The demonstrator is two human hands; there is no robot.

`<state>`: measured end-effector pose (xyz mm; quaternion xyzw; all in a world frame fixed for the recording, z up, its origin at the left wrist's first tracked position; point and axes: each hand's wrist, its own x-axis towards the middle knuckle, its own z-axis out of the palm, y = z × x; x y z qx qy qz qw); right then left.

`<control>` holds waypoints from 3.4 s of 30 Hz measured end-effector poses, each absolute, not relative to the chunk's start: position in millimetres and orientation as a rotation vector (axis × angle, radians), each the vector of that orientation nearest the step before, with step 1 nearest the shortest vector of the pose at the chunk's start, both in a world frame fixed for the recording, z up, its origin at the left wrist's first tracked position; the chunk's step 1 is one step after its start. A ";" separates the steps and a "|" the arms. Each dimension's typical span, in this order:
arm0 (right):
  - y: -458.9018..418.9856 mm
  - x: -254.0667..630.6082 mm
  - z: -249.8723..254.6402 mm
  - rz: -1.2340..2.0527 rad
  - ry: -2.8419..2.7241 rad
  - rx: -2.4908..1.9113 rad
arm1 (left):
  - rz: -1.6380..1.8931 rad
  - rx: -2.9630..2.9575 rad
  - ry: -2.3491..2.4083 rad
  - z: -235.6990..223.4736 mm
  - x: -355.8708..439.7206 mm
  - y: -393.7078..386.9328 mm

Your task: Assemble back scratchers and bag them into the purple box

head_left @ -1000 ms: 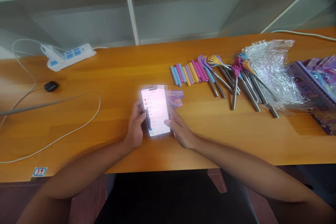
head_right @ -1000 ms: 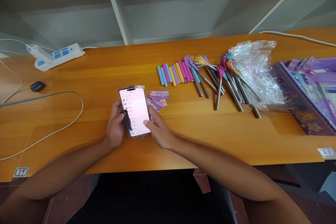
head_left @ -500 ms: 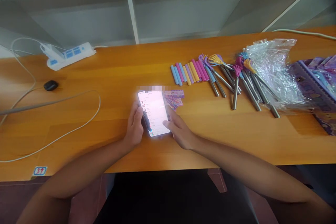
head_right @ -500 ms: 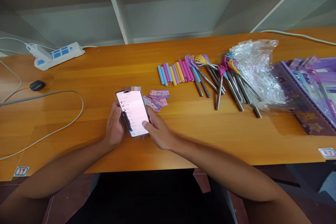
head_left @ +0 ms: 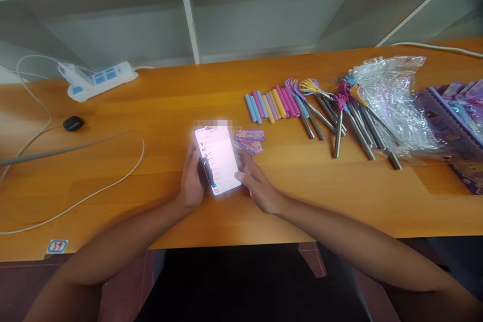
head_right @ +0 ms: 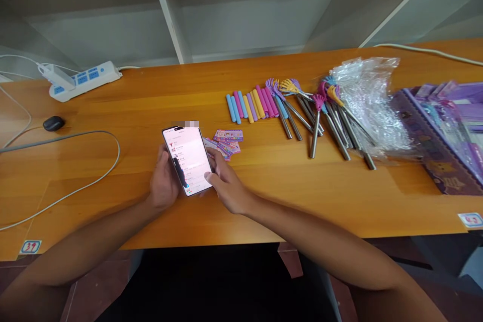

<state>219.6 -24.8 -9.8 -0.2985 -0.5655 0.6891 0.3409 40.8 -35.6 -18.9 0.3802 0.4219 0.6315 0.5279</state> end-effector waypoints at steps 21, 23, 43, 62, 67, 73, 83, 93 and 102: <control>-23.5 221.9 -4.3 1.968 -1.374 -0.608 | 1.493 0.540 0.923 -8.7 48.5 -33.4; -23.2 222.2 -3.8 1.956 -1.387 -0.601 | 1.492 0.534 0.925 -9.1 48.1 -33.6; -16.9 221.7 -6.3 2.045 -1.202 -0.629 | 1.111 0.510 0.683 10.4 43.1 -34.1; -19.4 221.1 -3.0 2.032 -1.217 -0.665 | 1.167 0.408 0.745 6.5 42.9 -33.6; -20.2 221.6 -4.5 2.033 -1.222 -0.665 | 1.151 0.402 0.756 6.7 41.6 -32.7; -20.6 221.3 -4.3 2.043 -1.203 -0.659 | 1.143 0.404 0.721 7.6 41.9 -33.2; -20.8 221.0 -3.7 2.031 -1.232 -0.694 | 1.147 0.396 0.737 7.9 41.7 -34.1; -20.2 221.5 -4.4 2.036 -1.241 -0.697 | 1.179 0.404 0.757 6.9 41.9 -34.7; -19.2 221.1 -6.8 2.027 -1.290 -0.648 | 1.169 0.416 0.727 7.8 43.5 -33.9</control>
